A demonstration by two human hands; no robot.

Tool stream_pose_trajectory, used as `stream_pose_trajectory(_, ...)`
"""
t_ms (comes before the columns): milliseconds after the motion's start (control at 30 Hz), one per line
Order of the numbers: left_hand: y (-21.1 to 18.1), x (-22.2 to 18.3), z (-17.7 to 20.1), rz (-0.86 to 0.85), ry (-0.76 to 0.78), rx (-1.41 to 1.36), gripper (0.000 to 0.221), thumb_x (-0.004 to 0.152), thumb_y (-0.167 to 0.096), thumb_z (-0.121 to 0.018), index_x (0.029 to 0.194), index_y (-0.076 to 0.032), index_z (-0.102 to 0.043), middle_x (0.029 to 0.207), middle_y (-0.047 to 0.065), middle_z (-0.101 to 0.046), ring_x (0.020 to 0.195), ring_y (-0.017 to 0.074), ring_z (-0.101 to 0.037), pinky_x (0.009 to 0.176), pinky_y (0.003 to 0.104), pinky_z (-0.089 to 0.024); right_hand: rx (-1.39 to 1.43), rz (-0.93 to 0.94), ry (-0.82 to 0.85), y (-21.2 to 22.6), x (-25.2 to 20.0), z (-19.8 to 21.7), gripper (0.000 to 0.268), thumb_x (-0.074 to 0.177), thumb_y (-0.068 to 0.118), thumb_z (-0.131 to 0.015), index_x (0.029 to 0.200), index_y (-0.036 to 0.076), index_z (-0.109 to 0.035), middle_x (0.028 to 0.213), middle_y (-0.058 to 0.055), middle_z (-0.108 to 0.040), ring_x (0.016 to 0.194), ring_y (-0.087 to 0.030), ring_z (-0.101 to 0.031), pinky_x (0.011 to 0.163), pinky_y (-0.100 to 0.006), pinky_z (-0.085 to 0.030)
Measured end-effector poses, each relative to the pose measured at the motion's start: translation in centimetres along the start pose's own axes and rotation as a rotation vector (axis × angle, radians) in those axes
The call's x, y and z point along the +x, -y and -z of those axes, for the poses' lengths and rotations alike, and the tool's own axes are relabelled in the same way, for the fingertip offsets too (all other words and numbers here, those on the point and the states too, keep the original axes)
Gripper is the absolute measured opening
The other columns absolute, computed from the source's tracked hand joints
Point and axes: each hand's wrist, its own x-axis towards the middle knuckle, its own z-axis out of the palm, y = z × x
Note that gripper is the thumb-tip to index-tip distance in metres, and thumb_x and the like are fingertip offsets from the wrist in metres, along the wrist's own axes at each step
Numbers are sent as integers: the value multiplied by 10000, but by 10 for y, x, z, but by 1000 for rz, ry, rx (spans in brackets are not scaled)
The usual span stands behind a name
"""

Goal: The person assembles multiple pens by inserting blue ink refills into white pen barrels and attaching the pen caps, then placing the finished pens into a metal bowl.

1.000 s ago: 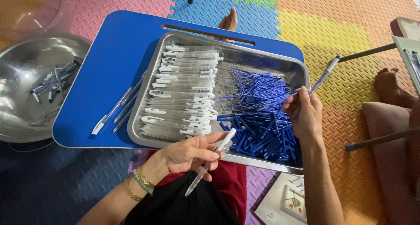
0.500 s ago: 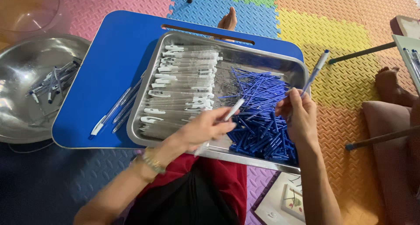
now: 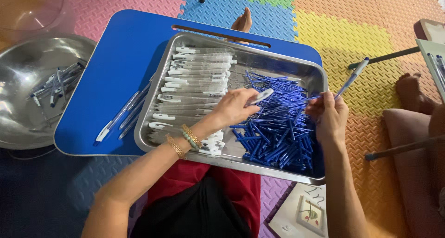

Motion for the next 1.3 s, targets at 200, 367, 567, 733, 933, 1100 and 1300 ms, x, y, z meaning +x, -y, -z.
stream_pose_trajectory(200,-29,-31,66,-53,-248,-354,425,975,-298,-885,1313,-65,-774,1054,158,-740,978,239,-726,903,439,-616,-299,131,207,9,-8,8,505,1288,242,-399,1649,-103,-324,1161,-390,-697,840,-377,-771,719,-441,-665)
stream_pose_trajectory(367,-38,-74,127,39,-435,-753,345,1009,-143,-836,1318,-145,-682,1126,0,-711,1098,121,-704,982,264,-615,-326,156,248,46,-49,-5,562,1286,258,-381,1690,-120,-281,1214,-410,-688,886,-397,-760,770,-466,-649)
stream_pose_trajectory(567,-37,-103,103,148,-654,-1356,284,1016,6,-771,1206,-164,-646,1303,80,-789,1352,267,-726,1122,350,-635,-138,-41,430,42,-92,-81,552,1170,341,-455,1605,0,-475,1261,-337,-733,999,-396,-785,836,-491,-665)
stream_pose_trajectory(733,-31,-101,79,153,-683,-1523,294,993,29,-799,1183,-158,-674,1283,82,-802,1348,295,-726,1137,403,-632,115,-268,715,42,-133,-162,488,1074,259,-633,1492,7,-631,1249,-276,-790,989,-371,-836,834,-456,-711)
stream_pose_trajectory(933,5,-135,128,39,-539,-1214,441,965,25,-812,1320,-151,-618,1302,122,-760,1304,273,-732,1089,343,-634,-126,-103,677,62,-108,-177,232,1012,129,-797,1163,-47,-785,774,-167,-781,671,-188,-769,677,-296,-649)
stream_pose_trajectory(1100,100,-195,214,304,-479,445,520,1060,-206,-777,1554,-107,-648,1429,172,-699,1438,376,-619,1178,533,-482,-638,228,584,31,-54,-174,139,1036,237,-830,1136,143,-851,752,-63,-801,671,-157,-783,691,-284,-599)
stream_pose_trajectory(1300,146,-213,208,574,-235,658,398,1048,-332,-747,1441,-272,-765,1247,131,-778,1182,419,-774,988,519,-623,-944,405,625,12,-55,-214,231,998,360,-837,1095,151,-826,849,-153,-795,883,-459,-767,828,-569,-569)
